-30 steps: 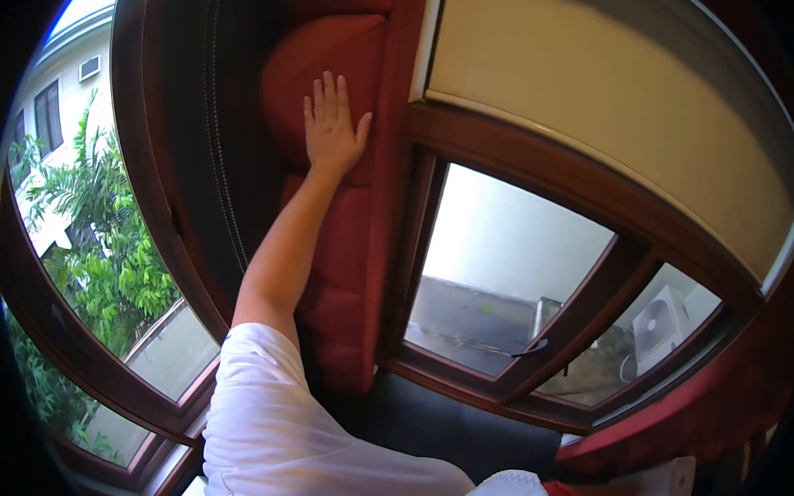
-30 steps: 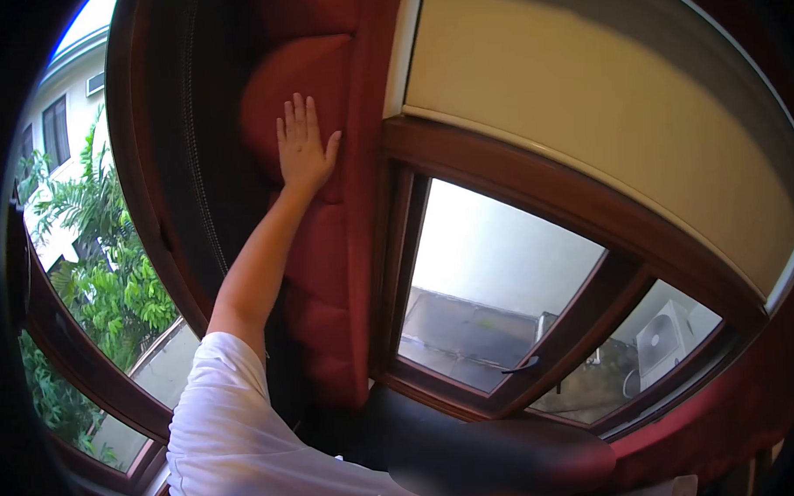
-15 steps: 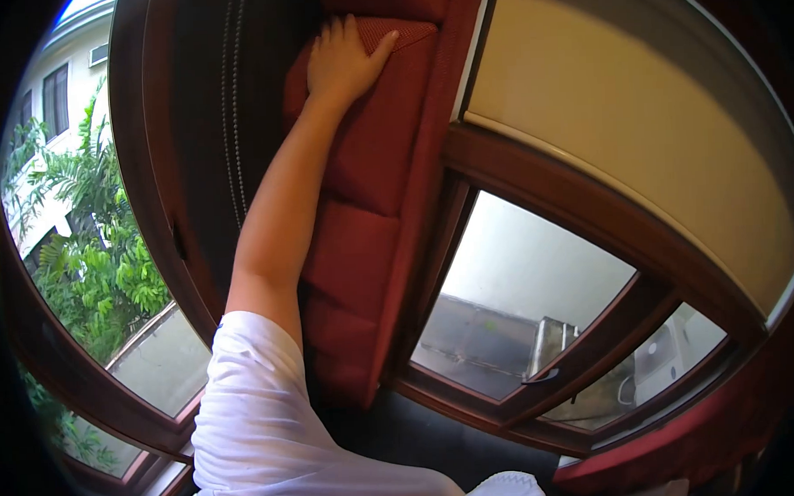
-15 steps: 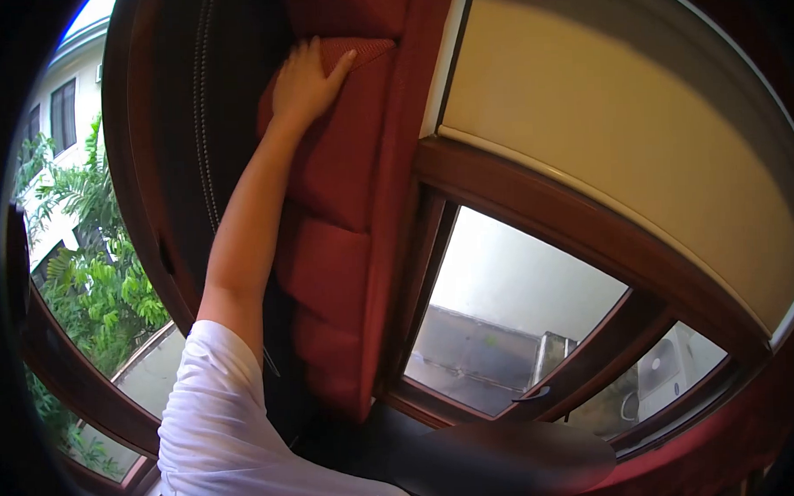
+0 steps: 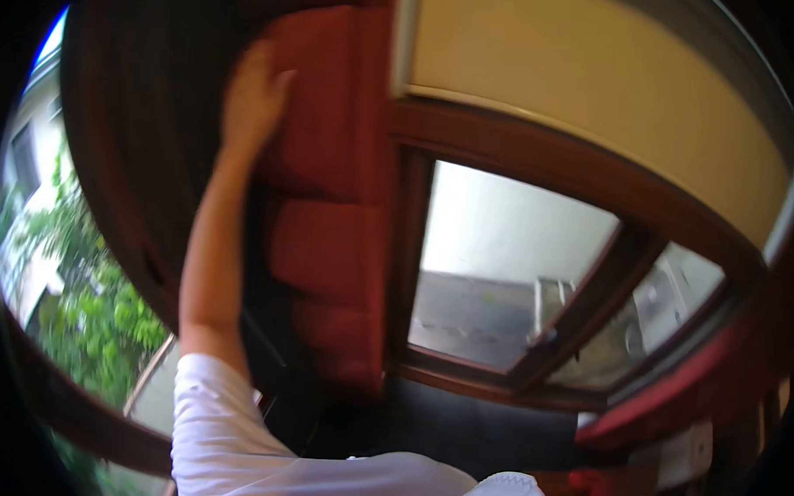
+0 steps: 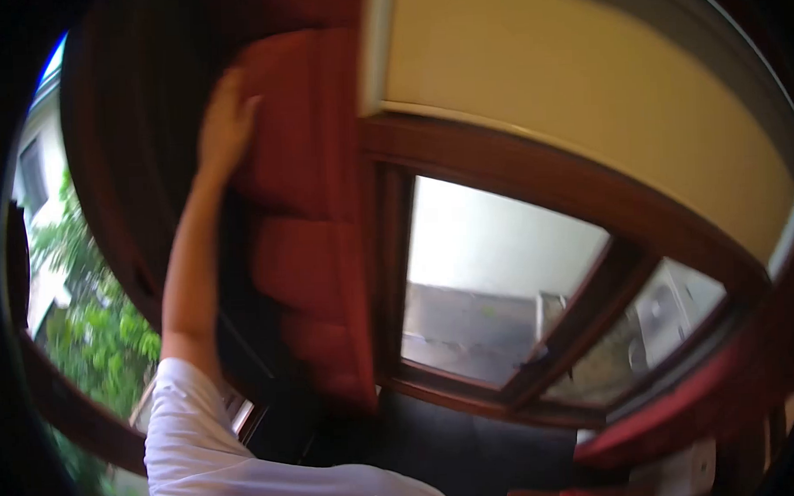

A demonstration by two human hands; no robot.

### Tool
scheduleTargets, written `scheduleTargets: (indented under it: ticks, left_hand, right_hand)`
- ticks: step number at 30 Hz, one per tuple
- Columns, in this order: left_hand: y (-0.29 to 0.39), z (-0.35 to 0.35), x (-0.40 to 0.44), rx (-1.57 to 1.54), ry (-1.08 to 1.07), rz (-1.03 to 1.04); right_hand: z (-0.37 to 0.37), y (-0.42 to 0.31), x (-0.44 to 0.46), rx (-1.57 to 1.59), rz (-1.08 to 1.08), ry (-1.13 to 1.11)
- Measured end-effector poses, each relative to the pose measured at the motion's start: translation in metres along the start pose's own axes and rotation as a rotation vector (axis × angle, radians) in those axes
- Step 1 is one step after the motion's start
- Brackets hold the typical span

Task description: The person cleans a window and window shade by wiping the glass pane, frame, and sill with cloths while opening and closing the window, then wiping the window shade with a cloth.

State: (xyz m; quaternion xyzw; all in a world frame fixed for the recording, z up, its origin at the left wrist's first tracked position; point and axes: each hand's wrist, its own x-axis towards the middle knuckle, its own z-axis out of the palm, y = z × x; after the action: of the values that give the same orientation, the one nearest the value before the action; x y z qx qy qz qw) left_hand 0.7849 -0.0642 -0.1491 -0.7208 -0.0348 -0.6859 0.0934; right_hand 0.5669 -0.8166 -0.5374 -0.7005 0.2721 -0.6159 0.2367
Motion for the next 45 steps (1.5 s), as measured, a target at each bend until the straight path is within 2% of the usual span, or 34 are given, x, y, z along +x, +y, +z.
scheduleTargets:
  ticks: [3, 9, 11, 15, 18, 19, 20, 21, 23, 25, 26, 27, 29, 31, 33, 35, 37, 38, 41, 43, 45]
  left_hand:
    - [-0.004, -0.002, -0.017, 0.029, 0.015, -0.028]
    - [0.010, 0.023, -0.028, 0.169, 0.204, -0.055]
    - [0.035, 0.027, -0.035, 0.222, 0.248, -0.112]
    - [0.084, 0.030, -0.046, 0.109, 0.351, -0.180]
    - [0.115, 0.046, -0.055, -0.314, 0.330, -0.233]
    - [0.120, 0.056, -0.056, -0.471, 0.286, -0.241]
    - [0.126, 0.058, -0.057, -0.558, 0.242, -0.118]
    - [0.113, 0.087, -0.059, -0.635, 0.211, -0.012]
    - [0.119, 0.123, -0.071, -0.926, -0.004, -0.238]
    - [0.157, 0.123, -0.072, -0.888, -0.032, -0.334]
    - [0.172, 0.118, -0.069, -0.934, -0.092, -0.272]
    - [0.182, 0.124, -0.073, -0.935, -0.155, -0.309]
    - [0.191, 0.140, -0.080, -0.915, -0.268, -0.383]
    - [0.196, 0.154, -0.085, -0.892, -0.322, -0.361]
    - [0.212, 0.150, -0.080, -0.808, -0.383, -0.373]
    - [0.201, 0.172, -0.078, -0.796, -0.459, -0.340]
    - [0.190, 0.194, -0.080, -0.824, -0.501, -0.296]
    - [0.184, 0.204, -0.081, -0.857, -0.517, -0.266]
    - [0.180, 0.219, -0.083, -0.995, -0.515, -0.147]
    - [0.221, 0.189, -0.095, -1.068, -0.587, -0.126]
    - [0.303, 0.108, -0.105, -1.107, -0.733, -0.121]
  right_hand:
    - [-0.012, -0.005, -0.007, -0.019, 0.028, 0.005]
    - [-0.025, -0.021, -0.003, 0.283, 0.212, 0.150]
    - [-0.037, -0.024, 0.003, 0.210, 0.141, 0.121]
    - [-0.066, -0.008, 0.010, 0.068, 0.152, 0.113]
    - [-0.082, -0.002, 0.021, 0.001, 0.171, 0.303]
    - [-0.086, 0.006, 0.024, 0.044, 0.270, 0.378]
    - [-0.095, 0.014, 0.026, 0.076, 0.302, 0.376]
    - [-0.102, 0.006, 0.029, 0.148, 0.233, 0.333]
    - [-0.111, 0.015, 0.034, 0.122, 0.077, 0.371]
    - [-0.116, 0.024, 0.024, 0.214, 0.143, 0.399]
    - [-0.121, 0.035, 0.010, 0.177, 0.206, 0.340]
    - [-0.124, 0.043, -0.001, 0.150, 0.269, 0.278]
    - [-0.124, 0.032, -0.020, -0.126, 0.317, 0.044]
    - [-0.127, 0.040, -0.040, -0.260, 0.503, -0.433]
    - [-0.124, 0.063, -0.073, -0.494, 0.164, -0.705]
    - [-0.125, 0.054, -0.080, -0.370, 0.273, -0.889]
    - [-0.126, 0.073, -0.114, -0.481, 0.099, -0.854]
    - [-0.129, 0.065, -0.107, -0.608, 0.070, -0.946]
    - [-0.130, 0.115, -0.122, -0.500, 0.340, -1.130]
    - [-0.122, 0.125, -0.112, -0.306, 0.503, -0.881]
    - [-0.114, 0.091, -0.066, -0.074, 0.669, -0.640]
